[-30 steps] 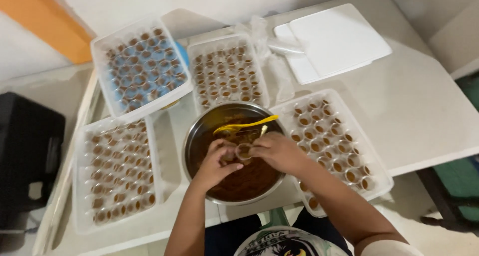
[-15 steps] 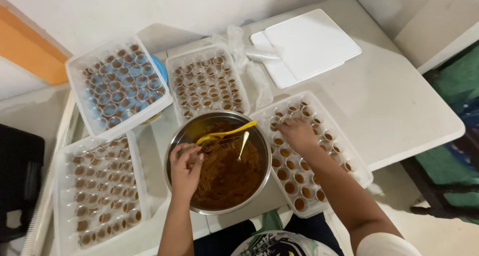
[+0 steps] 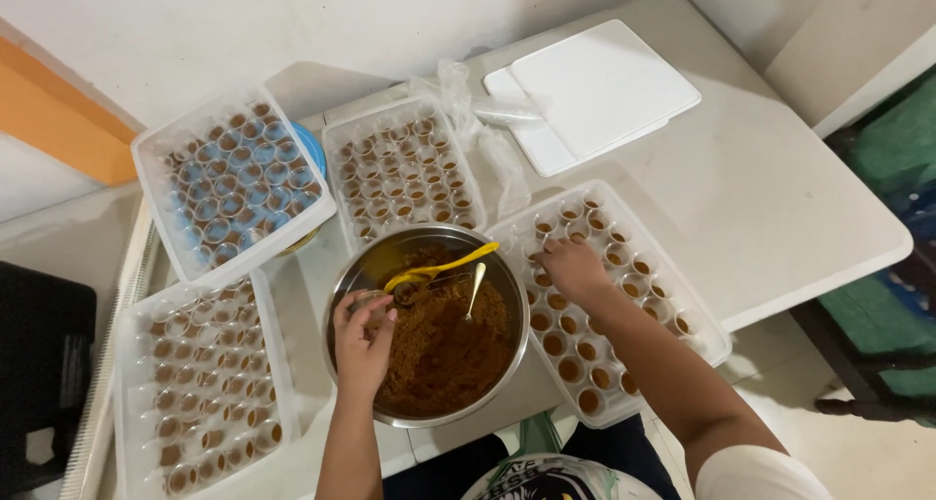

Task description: The person scoops brown paste into small plastic cups and organizes them into trays.

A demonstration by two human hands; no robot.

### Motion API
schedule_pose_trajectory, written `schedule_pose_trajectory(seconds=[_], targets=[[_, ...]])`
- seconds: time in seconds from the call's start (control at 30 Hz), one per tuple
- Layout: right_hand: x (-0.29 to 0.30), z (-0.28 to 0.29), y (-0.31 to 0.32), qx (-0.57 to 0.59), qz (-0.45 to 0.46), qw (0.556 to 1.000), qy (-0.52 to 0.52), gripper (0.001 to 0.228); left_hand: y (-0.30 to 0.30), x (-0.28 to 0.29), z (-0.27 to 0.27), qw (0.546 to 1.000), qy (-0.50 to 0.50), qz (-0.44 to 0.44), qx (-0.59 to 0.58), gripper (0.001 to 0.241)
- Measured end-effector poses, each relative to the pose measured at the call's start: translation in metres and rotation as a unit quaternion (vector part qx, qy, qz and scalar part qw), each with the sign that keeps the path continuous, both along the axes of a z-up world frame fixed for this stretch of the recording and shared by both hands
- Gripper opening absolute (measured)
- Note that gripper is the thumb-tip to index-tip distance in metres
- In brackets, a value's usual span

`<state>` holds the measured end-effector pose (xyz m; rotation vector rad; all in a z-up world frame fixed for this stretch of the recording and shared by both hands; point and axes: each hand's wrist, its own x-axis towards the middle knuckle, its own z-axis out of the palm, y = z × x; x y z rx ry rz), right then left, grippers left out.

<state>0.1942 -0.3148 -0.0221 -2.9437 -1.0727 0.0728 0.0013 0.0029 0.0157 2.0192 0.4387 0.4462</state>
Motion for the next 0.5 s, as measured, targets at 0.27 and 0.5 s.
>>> schedule_pose_trajectory(seconds=[0.27, 0.5], targets=[[-0.004, 0.012, 0.013, -0.043, -0.025, 0.998, 0.039, 0.039, 0.008, -0.002, -0.017, 0.999, -0.028, 0.017, 0.018, 0.019], [0.004, -0.026, 0.029, 0.041, -0.022, 0.997, 0.069, 0.040, 0.014, -0.004, -0.021, 0.993, -0.096, 0.060, 0.032, 0.018]])
